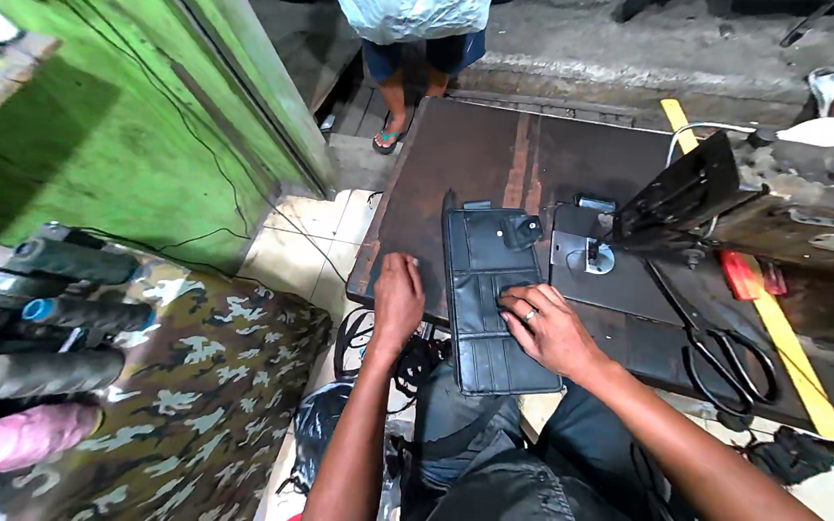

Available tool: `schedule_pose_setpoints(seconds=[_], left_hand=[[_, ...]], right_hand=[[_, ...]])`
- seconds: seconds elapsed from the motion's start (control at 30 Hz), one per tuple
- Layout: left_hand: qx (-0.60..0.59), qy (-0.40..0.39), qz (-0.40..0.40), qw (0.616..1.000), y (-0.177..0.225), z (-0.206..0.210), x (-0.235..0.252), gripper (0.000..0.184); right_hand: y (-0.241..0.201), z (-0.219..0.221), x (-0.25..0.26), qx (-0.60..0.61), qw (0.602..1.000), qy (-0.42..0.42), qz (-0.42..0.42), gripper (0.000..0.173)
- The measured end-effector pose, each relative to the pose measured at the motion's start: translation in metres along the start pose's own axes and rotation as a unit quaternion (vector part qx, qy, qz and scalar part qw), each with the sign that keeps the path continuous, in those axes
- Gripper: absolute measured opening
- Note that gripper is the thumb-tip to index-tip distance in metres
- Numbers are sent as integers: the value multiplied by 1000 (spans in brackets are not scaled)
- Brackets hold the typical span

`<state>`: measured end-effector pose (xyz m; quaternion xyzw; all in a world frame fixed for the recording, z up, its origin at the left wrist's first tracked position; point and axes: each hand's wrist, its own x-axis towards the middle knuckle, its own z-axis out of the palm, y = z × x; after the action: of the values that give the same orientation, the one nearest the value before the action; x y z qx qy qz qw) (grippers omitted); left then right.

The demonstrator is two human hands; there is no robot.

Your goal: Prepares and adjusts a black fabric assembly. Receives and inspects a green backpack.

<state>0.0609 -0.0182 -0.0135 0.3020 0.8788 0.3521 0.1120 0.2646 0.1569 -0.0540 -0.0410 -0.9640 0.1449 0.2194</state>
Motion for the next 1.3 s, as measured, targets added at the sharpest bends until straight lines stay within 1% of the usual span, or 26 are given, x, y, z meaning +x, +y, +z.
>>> schedule_pose_setpoints(seconds=[0.03,0.1,0.17,0.2,0.27,0.3,0.37,0.47,0.57,0.63,0.7,0.77,0.8,0.83,0.87,0.9,1.0,1.03,1.1,1.17,1.2,1.27,1.3], left_hand=[[-6,23,7,1000,-5,-1,0,33],[22,58,74,995,-14,1,0,33],[37,41,133,990,-19,4,1,34],[39,27,151,987,-20,5,1,31],[34,12,186,982,-20,9,1,19],[32,11,201,979,-19,12,0,17],[34,19,220,975,-16,16,-1,15],[47,36,222,973,-13,22,-1,13],[79,52,227,969,-10,28,2,12],[114,48,225,967,-6,31,2,13],[134,53,225,964,-6,33,3,13],[138,63,229,962,-8,35,1,13],[137,68,229,961,-9,35,1,13],[137,74,229,961,-9,35,1,12],[135,79,229,961,-10,36,0,12],[134,86,229,960,-10,37,0,12],[135,101,227,959,-10,39,-2,11],[136,102,223,960,-10,39,-3,11],[139,104,216,961,-10,39,-4,11],[139,112,213,961,-9,41,-5,11],[139,118,212,960,-10,42,-6,11],[140,127,210,959,-12,44,-6,11],[138,126,207,960,-12,44,-6,12]], right_hand=[[0,0,0,3,1000,2,2,31],[0,0,0,2,1000,4,5,31],[1,0,-1,4,1000,7,6,30],[1,1,-1,5,1000,8,6,30],[2,1,-1,4,1000,11,6,30],[1,1,-1,3,1000,9,7,30],[1,1,-1,2,1000,4,7,31],[0,-2,-2,3,1000,-1,1,30],[-3,-21,-18,-8,1000,18,14,27],[-2,-49,-42,-45,996,40,72,28],[6,-87,-73,-111,977,54,172,33],[18,-122,-104,-164,935,22,313,41],[24,-133,-117,-169,910,4,379,44],[29,-139,-127,-167,888,-14,428,45],[33,-141,-134,-164,873,-34,458,45],[35,-139,-138,-170,867,-53,465,41],[40,-132,-137,-213,871,-82,436,35],[42,-134,-134,-214,869,-88,438,35],[41,-142,-130,-192,856,-100,470,43],[29,-148,-129,-165,855,-86,484,52],[22,-150,-132,-142,863,-74,479,53],[7,-150,-135,-62,884,-63,458,51],[-2,-150,-131,6,886,-78,457,49]])
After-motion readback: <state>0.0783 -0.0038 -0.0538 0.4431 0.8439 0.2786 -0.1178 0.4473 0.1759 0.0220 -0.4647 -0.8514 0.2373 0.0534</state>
